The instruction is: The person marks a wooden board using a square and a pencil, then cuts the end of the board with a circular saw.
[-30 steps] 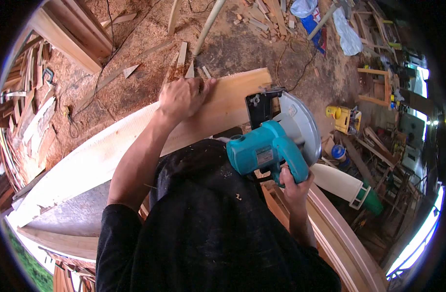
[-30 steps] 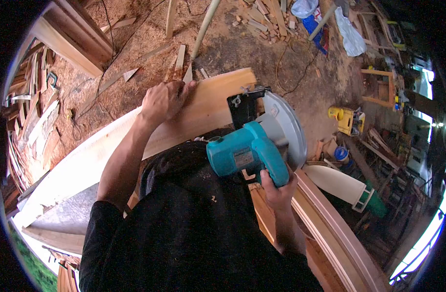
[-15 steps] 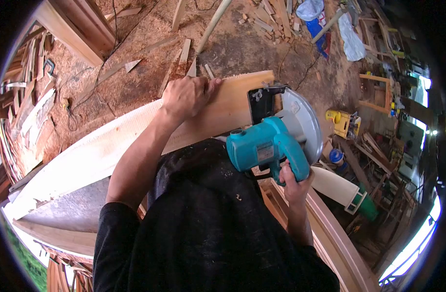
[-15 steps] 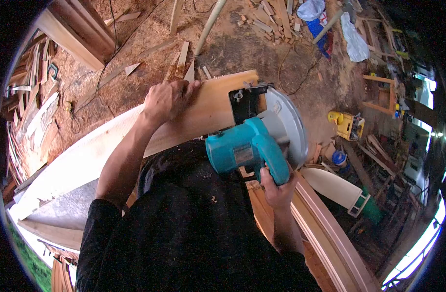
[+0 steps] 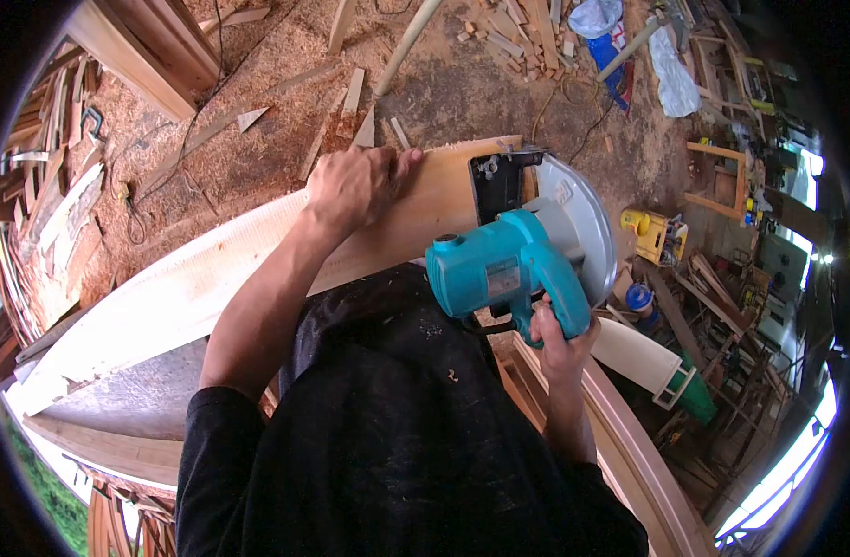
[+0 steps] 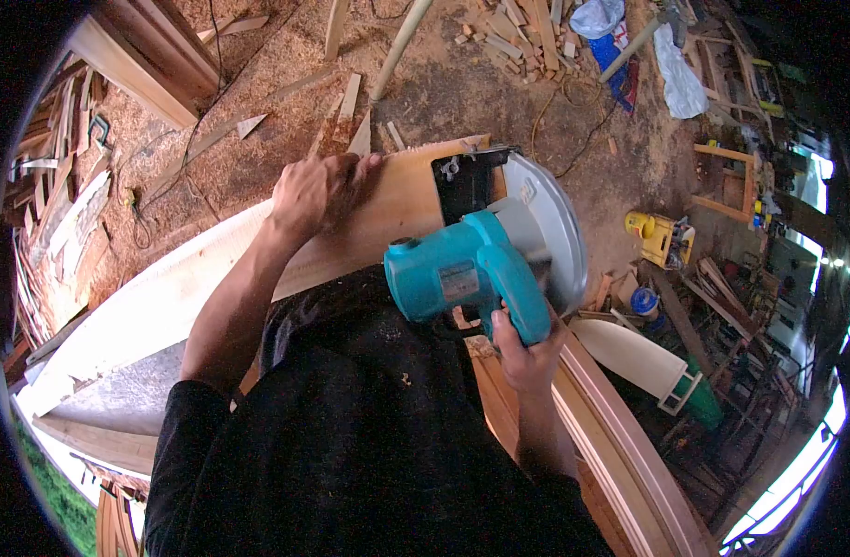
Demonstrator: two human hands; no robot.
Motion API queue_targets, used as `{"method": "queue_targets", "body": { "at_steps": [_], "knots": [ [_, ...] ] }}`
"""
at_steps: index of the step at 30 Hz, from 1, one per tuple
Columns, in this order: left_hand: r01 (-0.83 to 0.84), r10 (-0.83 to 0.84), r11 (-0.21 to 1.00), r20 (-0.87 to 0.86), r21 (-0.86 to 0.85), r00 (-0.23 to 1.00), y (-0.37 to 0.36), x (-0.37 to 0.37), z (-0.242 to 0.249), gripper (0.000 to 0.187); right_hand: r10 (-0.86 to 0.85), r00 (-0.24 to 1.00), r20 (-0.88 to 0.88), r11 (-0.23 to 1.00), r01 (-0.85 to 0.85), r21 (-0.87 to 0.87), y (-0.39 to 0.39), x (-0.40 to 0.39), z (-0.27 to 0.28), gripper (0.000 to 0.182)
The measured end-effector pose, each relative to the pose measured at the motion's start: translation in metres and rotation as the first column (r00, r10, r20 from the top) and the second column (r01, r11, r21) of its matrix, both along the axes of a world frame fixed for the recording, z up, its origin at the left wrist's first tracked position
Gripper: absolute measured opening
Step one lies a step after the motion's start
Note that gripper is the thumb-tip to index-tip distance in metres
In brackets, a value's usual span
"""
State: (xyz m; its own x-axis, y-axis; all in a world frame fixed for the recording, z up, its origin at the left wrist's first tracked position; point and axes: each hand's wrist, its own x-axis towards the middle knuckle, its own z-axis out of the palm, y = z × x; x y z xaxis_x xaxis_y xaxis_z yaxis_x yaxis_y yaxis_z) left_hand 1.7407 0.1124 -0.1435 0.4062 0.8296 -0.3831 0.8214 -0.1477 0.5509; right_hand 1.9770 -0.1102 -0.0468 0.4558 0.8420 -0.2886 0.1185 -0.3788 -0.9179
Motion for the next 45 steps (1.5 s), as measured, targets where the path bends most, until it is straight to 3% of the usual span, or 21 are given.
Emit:
{"method": "queue_targets", "body": {
  "at_steps": [22,24,27,29,31,32,33,35,40,42,45],
  "knots": [
    [-0.057,0.057,0.998,-0.007,0.008,0.998,-0.022,-0.001,-0.005,0.070,0.016,0.998,-0.057,0.997,-0.012,0.071,0.013,-0.006,-0.003,0.012],
    [-0.046,0.048,0.996,-0.019,0.079,0.999,-0.029,-0.001,-0.013,0.065,0.032,0.998,-0.055,0.995,-0.027,0.096,0.018,-0.007,-0.005,0.011],
    [-0.018,0.001,0.971,0.070,0.240,0.998,-0.038,-0.007,-0.027,0.057,0.080,0.997,-0.018,0.995,-0.079,0.062,0.028,-0.005,-0.009,0.013],
    [0.004,-0.023,0.966,0.069,0.257,0.997,-0.031,-0.010,-0.027,0.050,0.109,0.987,0.117,0.990,-0.118,0.072,0.045,-0.007,-0.012,0.015],
    [0.037,-0.031,0.983,-0.037,0.178,0.999,-0.024,-0.007,-0.020,0.045,0.081,0.974,0.211,0.992,-0.099,0.078,0.060,-0.006,-0.007,0.017],
    [-0.027,0.031,0.997,-0.065,0.066,0.997,-0.017,-0.002,-0.003,0.043,0.045,0.971,0.233,0.993,-0.068,0.092,0.069,-0.004,-0.001,0.018],
    [-0.033,0.034,0.998,-0.022,0.060,0.999,-0.016,-0.003,-0.001,0.043,0.015,0.968,0.251,0.993,-0.044,0.109,0.077,-0.003,0.003,0.019],
    [-0.046,0.044,0.998,0.056,0.043,0.997,-0.008,-0.008,-0.001,0.045,-0.038,0.976,0.216,0.993,0.011,0.122,0.070,0.020,0.014,0.016],
    [-0.001,0.000,1.000,-0.087,-0.011,0.996,-0.007,0.003,0.026,0.049,-0.196,0.953,0.231,0.977,0.170,0.126,0.034,0.103,0.044,0.011],
    [-0.021,0.018,1.000,-0.133,-0.023,0.991,-0.014,0.003,0.030,0.048,-0.266,0.943,0.202,0.961,0.243,0.133,0.022,0.148,0.039,0.011],
    [-0.123,0.121,0.992,-0.069,-0.022,0.990,-0.024,-0.034,0.012,0.048,-0.343,0.913,0.222,0.939,0.332,0.085,0.006,0.227,0.003,0.015]
  ]
}}
